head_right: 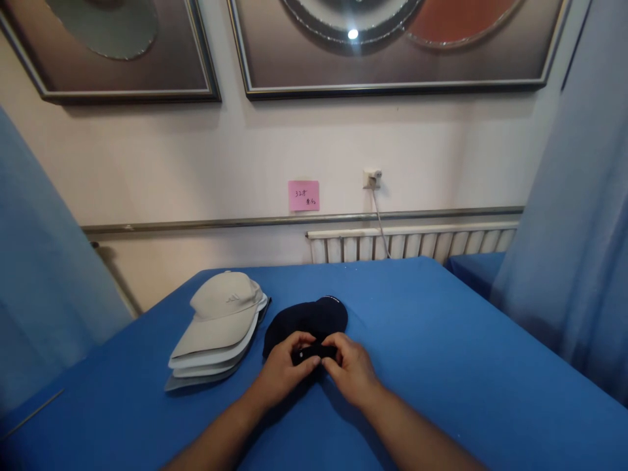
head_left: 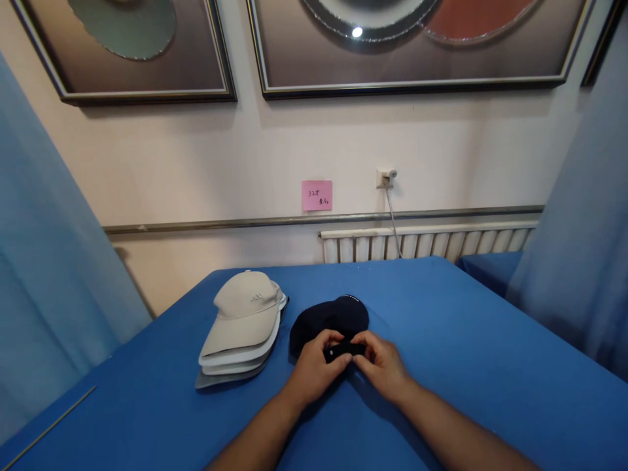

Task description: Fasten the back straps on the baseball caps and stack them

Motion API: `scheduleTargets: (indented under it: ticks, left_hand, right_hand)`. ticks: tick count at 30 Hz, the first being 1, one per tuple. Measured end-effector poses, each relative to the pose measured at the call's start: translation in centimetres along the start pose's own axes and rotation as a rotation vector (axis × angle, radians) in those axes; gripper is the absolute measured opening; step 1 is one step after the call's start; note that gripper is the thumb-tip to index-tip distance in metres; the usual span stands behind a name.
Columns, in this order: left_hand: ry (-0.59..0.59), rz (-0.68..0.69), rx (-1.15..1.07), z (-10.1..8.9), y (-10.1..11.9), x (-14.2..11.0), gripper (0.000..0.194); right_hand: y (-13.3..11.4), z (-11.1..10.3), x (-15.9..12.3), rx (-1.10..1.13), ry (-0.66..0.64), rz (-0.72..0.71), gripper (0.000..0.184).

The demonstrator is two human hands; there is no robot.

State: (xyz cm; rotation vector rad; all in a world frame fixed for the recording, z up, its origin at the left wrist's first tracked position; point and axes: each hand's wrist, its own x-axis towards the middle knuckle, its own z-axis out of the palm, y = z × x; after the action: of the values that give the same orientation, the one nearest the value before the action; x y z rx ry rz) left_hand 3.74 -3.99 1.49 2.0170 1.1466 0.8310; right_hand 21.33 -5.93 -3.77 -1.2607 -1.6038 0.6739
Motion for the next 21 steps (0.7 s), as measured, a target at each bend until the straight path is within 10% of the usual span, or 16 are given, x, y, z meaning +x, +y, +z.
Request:
scheduleTargets:
  ticks: [21]
  left_hand:
    - [-0.168, 0.013, 0.072, 0.3, -0.6, 0.0, 0.024]
  right_hand:
    - [1.0, -0.1, 0.8, 0.409, -0.147, 0.202, 0.034]
